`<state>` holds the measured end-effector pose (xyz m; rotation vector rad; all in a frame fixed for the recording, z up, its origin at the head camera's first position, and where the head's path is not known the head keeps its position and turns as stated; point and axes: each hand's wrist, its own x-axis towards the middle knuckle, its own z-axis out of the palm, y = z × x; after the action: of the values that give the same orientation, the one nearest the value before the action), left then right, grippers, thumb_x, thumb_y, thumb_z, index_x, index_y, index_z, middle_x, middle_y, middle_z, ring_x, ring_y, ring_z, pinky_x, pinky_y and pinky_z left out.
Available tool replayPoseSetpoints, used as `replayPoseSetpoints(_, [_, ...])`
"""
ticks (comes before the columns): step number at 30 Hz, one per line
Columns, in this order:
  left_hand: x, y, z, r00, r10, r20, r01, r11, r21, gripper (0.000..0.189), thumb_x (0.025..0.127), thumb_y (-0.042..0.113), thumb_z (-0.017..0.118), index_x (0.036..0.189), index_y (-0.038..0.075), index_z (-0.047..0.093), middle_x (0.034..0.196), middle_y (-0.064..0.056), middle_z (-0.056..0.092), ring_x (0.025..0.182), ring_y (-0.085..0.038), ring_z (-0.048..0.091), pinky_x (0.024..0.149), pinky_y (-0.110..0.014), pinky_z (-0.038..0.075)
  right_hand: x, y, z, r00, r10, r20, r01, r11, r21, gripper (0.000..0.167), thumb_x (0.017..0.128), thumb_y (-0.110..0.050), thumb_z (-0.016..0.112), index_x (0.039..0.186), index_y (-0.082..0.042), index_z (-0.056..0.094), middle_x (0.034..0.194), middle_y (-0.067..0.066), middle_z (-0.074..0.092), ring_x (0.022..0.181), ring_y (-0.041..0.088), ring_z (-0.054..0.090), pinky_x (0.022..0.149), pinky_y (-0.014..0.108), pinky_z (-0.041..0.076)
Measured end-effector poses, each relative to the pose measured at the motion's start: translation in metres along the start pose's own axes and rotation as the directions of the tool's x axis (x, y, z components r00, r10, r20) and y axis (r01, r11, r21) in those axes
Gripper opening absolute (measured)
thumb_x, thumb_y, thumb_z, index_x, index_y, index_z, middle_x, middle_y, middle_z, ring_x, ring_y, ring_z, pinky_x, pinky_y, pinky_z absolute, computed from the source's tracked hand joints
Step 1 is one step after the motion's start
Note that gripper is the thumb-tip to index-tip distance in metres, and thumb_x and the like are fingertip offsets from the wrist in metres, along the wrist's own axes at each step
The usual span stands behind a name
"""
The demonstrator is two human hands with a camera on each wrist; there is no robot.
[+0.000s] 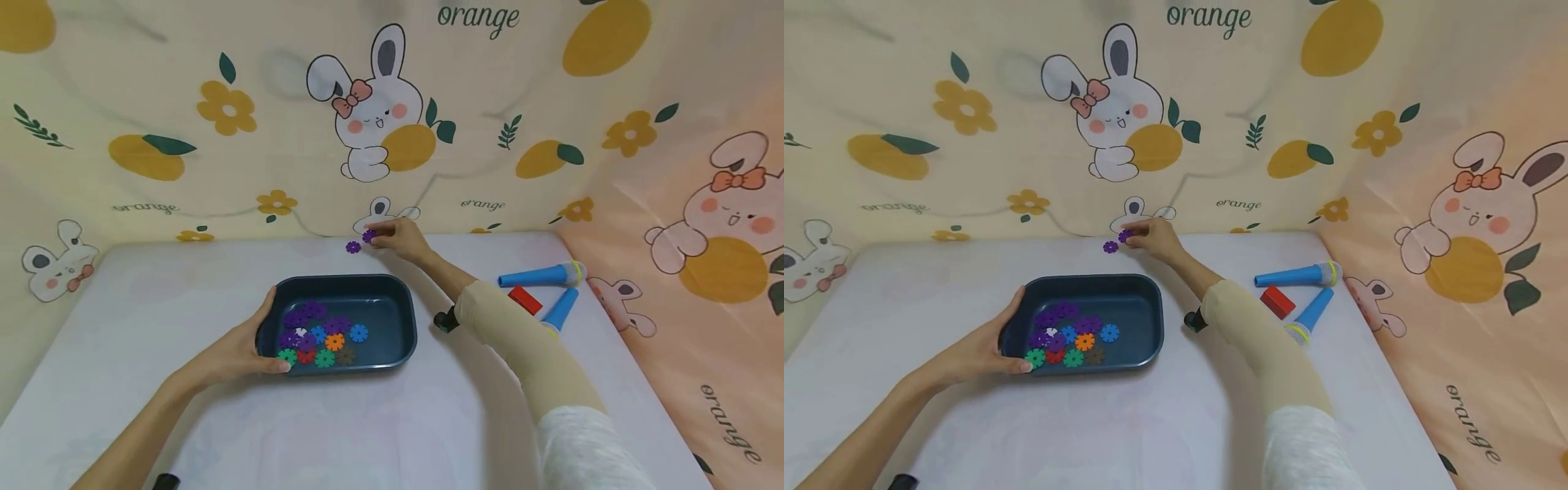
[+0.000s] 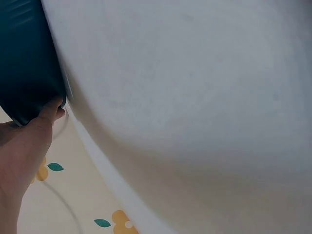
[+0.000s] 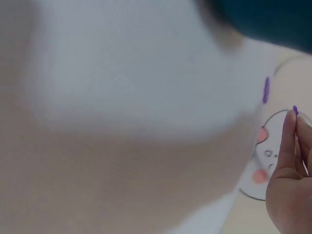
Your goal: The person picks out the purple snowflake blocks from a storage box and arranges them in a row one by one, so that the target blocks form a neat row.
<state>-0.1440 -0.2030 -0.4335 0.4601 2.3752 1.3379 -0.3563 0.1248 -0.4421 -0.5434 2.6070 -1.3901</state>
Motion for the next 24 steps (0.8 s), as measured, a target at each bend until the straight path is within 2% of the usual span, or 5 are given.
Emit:
replayPoseSetpoints(6, [0.001,-0.001,0.001,1.0,-0.009,0.003,0.009,1.0,0.01,0.133,0.074,0.025,0.089,0.159,0.017,-0.014,0.163,-0.026,0.0,0.145,-0.053,0.011,0.109,-0.071,0.018,0.006,0.018,0.005,0.995,0.084,-0.05,-0.087,0.995,-0.056,0.03,0.089,-0.018,0.076,0.118,-0.009,0.074,0.115,0.006,0.072,0.097,0.017,0.064,0.077,0.021,0.052])
replayPoseSetpoints(9, [0.0,-0.002,0.002,1.0,-0.021,0.001,0.021,1.0,0.01,0.134,0.074,0.027,0.089,0.159,0.018,-0.014,0.163,-0.025,0.0,0.145,-0.052,0.011,0.11,-0.07,0.017,0.007,0.022,0.007,0.995,0.081,-0.058,-0.087,0.992,-0.091,0.028,0.089,-0.019,0.077,0.115,-0.009,0.076,0.108,0.007,0.074,0.096,0.017,0.062,0.079,0.021,0.048])
replayPoseSetpoints(13, [0.0,-0.004,0.003,1.0,-0.023,-0.005,0.023,1.0,0.004,0.132,0.075,0.028,0.088,0.159,0.021,-0.014,0.164,-0.022,0.0,0.146,-0.049,0.01,0.111,-0.069,0.016,0.009,0.025,0.01,0.997,0.057,-0.047,-0.061,0.993,-0.103,0.025,0.087,-0.02,0.078,0.11,-0.011,0.078,0.097,0.005,0.075,0.087,0.015,0.06,0.07,0.021,0.044])
replayPoseSetpoints(19, [0.001,-0.004,0.002,1.0,-0.026,-0.007,0.026,1.0,0.018,0.133,0.075,0.03,0.088,0.159,0.018,-0.014,0.164,-0.023,0.001,0.146,-0.05,0.012,0.111,-0.069,0.017,0.013,0.027,0.013,0.996,0.084,-0.024,-0.085,0.995,-0.048,0.025,0.086,-0.02,0.079,0.109,-0.01,0.078,0.082,0.004,0.075,0.065,0.011,0.065,0.055,0.017,0.044])
replayPoseSetpoints(24, [0.002,-0.004,0.001,0.999,-0.036,-0.012,0.037,0.999,0.038,0.133,0.074,0.031,0.088,0.159,0.019,-0.014,0.164,-0.024,0.003,0.145,-0.051,0.014,0.111,-0.069,0.019,0.014,0.023,0.014,0.992,0.13,-0.007,-0.13,0.991,0.023,0.026,0.087,-0.016,0.078,0.111,-0.007,0.077,0.078,0.007,0.074,0.062,0.012,0.068,0.056,0.015,0.049])
